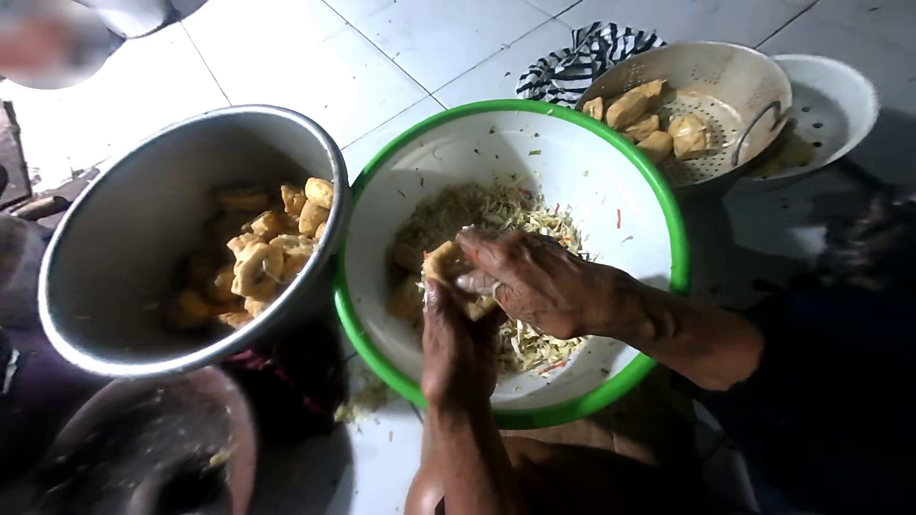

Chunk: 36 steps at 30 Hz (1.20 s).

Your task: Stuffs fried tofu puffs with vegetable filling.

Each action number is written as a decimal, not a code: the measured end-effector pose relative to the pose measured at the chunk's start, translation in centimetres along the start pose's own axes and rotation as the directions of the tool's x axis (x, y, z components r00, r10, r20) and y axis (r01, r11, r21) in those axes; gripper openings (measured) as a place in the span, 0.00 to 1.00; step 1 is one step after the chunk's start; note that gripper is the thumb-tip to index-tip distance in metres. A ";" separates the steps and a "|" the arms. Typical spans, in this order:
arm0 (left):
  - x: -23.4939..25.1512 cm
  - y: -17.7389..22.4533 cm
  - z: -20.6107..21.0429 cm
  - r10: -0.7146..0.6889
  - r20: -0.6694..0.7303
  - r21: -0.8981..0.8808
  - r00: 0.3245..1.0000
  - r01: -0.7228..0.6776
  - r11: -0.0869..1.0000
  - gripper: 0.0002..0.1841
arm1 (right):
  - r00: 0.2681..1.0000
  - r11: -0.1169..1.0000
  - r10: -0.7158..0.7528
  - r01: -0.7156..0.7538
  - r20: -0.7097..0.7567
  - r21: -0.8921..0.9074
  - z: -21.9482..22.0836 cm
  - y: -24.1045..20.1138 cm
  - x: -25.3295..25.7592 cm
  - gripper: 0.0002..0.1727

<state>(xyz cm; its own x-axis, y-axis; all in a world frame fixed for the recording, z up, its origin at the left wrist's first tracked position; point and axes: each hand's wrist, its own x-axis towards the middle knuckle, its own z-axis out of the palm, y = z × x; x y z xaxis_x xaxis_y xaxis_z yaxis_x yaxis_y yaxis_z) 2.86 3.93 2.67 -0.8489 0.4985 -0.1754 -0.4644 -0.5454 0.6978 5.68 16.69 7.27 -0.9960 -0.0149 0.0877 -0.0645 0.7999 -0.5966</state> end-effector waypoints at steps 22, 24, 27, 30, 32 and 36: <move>0.5 -1.0 -1.1 0.193 0.056 0.297 0.980 -0.201 0.934 0.24 | 0.955 0.986 -0.142 0.159 -0.261 0.044 2.5 1.5 -0.2 0.25; -0.2 -0.5 -0.1 0.130 0.009 0.257 0.991 -0.128 0.958 0.28 | 0.970 0.970 -0.147 0.180 -0.191 0.166 2.1 1.5 -1.0 0.32; -0.2 -0.3 0.2 0.096 0.062 0.244 0.993 -0.108 0.964 0.31 | 0.983 0.967 -0.101 0.133 -0.156 0.216 1.7 2.0 -1.4 0.33; 1.0 -0.2 -1.5 0.094 0.208 0.352 0.974 -0.164 0.921 0.39 | 0.995 0.884 0.064 -0.022 -0.074 0.467 -0.2 2.8 -0.8 0.23; 1.1 -0.3 -1.9 0.168 0.100 0.511 0.981 -0.196 0.837 0.29 | 0.986 0.842 0.096 -0.009 -0.134 0.539 -1.4 4.4 -0.6 0.19; 0.7 0.1 -3.4 0.438 -0.110 0.710 0.892 -0.238 0.663 0.15 | 0.880 0.948 0.195 -0.056 -0.433 0.314 -5.9 8.5 -0.8 0.19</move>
<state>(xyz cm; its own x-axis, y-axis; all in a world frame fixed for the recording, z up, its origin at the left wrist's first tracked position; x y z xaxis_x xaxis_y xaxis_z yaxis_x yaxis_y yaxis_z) 1.35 1.95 0.28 -0.9885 0.1325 0.0727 0.0731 -0.0018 0.9973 6.28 27.09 6.84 -0.8628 0.4024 0.3060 -0.0247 0.5710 -0.8206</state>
